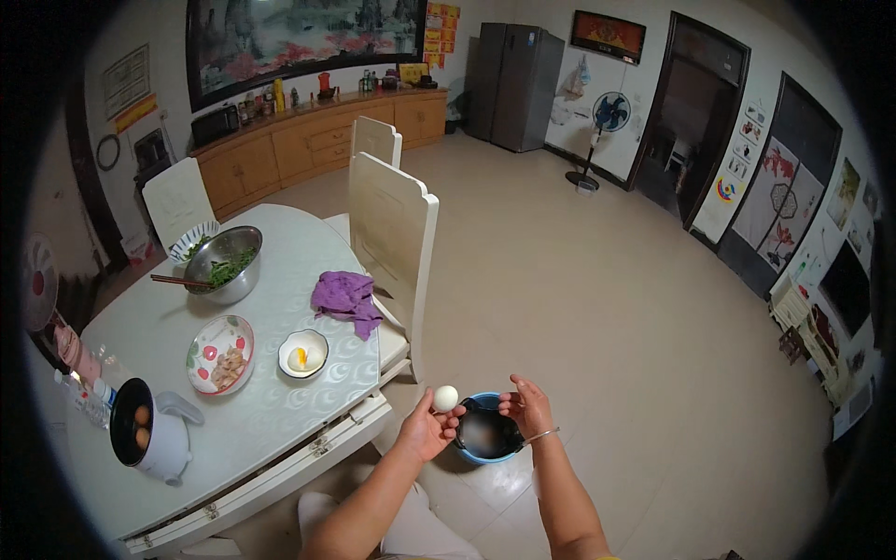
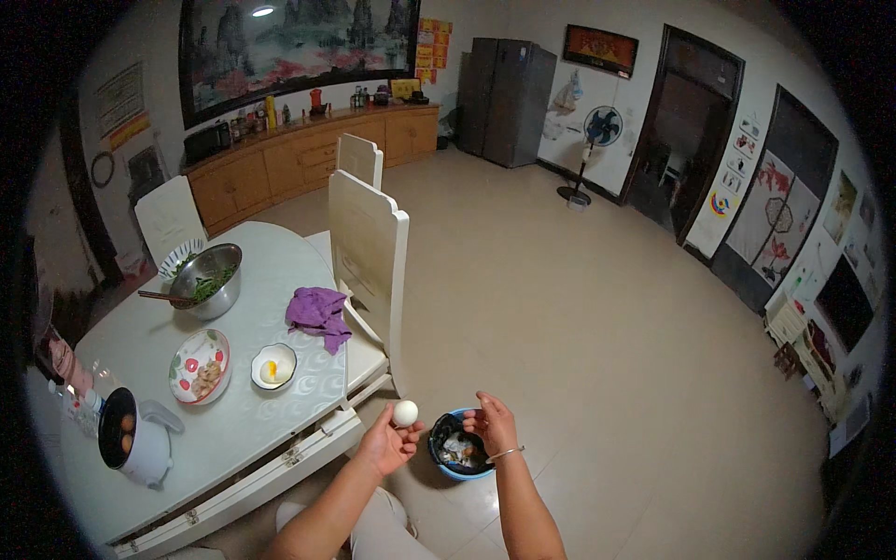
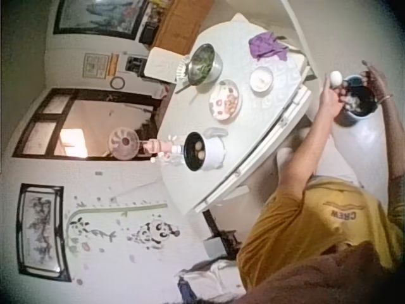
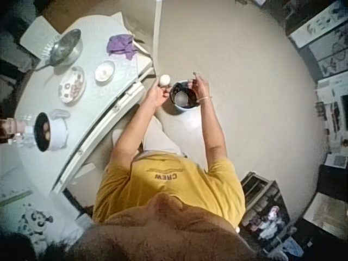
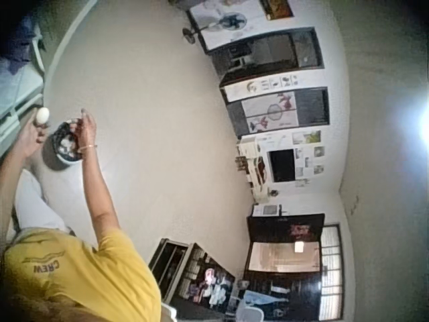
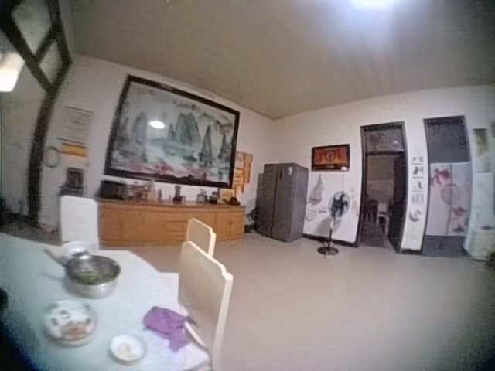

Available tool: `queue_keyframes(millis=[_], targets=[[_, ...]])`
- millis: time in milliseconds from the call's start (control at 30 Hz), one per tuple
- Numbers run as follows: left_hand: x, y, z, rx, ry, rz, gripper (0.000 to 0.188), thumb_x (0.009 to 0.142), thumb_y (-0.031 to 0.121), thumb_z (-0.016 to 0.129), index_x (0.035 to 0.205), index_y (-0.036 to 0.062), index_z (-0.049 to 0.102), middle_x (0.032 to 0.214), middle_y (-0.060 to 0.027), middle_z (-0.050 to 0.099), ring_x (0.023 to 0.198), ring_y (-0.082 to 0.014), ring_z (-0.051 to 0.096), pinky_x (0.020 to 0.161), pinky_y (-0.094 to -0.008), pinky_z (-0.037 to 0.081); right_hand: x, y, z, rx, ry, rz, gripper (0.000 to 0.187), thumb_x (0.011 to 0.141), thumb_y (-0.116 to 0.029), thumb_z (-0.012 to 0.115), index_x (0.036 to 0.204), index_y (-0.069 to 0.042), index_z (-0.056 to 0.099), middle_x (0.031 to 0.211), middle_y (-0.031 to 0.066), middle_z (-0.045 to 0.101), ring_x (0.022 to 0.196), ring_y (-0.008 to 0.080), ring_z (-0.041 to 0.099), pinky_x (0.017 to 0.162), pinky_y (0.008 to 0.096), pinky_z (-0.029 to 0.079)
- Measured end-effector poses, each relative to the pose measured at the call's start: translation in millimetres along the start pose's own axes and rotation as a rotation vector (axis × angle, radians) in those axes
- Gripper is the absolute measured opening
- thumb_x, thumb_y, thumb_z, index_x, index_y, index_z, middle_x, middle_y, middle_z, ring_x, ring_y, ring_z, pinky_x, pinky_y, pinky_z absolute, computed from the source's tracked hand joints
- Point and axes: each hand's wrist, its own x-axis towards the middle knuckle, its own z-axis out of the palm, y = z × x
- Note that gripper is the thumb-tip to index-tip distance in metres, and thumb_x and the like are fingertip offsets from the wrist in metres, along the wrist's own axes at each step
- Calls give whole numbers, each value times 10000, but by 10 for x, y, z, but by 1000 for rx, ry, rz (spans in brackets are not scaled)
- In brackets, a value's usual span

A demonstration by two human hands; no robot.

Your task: The person rinses a bowl at a sink, carries bowls of eggs to a dining table, and peels the shells from the hard-boiled eggs by hand, placing the shells into a bin.

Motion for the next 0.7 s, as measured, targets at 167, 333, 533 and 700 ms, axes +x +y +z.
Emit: queue_keyframes(millis=[167, 333, 533, 700], targets=[[-223, 65, -265, -18, -33, 20, 469, 927, 493, 402, 1101, 76, 526, 874, -104, 621, 651, -126, 504, 543, -225, 383, -65, 65, 218, 166, -211, 122, 428, 889, -275, 575, 1230, -43, 460, 922, 161, 629, 769, 230, 617, 701, 340, 531], [-581, 211, -293, 58, -84, 117, 386, 933, 425, 440, 1098, 92, 547, 900, -79, 616, 663, -100, 497, 561, -216, 395, -8, 507, 308, -1261, 79, -638, 359, 805, -229, 645, 1116, -52, 611, 1111, 168, 613, 1048, 303, 573, 868, 394, 466], [-1541, 836, -537, -15, -79, 403, 394, 911, 426, 489, 1097, 84, 549, 930, -79, 622, 682, -90, 497, 577, -228, 394, -75, 556, 1350, -836, -199, -518, 308, 839, -152, 613, 1116, -18, 603, 1052, 99, 638, 980, 201, 585, 844, 326, 460], [-2338, 1249, -803, 22, -20, 601, 403, 917, 396, 476, 1123, 52, 521, 1007, -132, 612, 737, -130, 526, 623, -247, 419, -48, 849, 1924, -487, -313, -513, 215, 863, -70, 578, 1060, 12, 608, 983, 62, 634, 883, 123, 583, 794, 265, 467]])
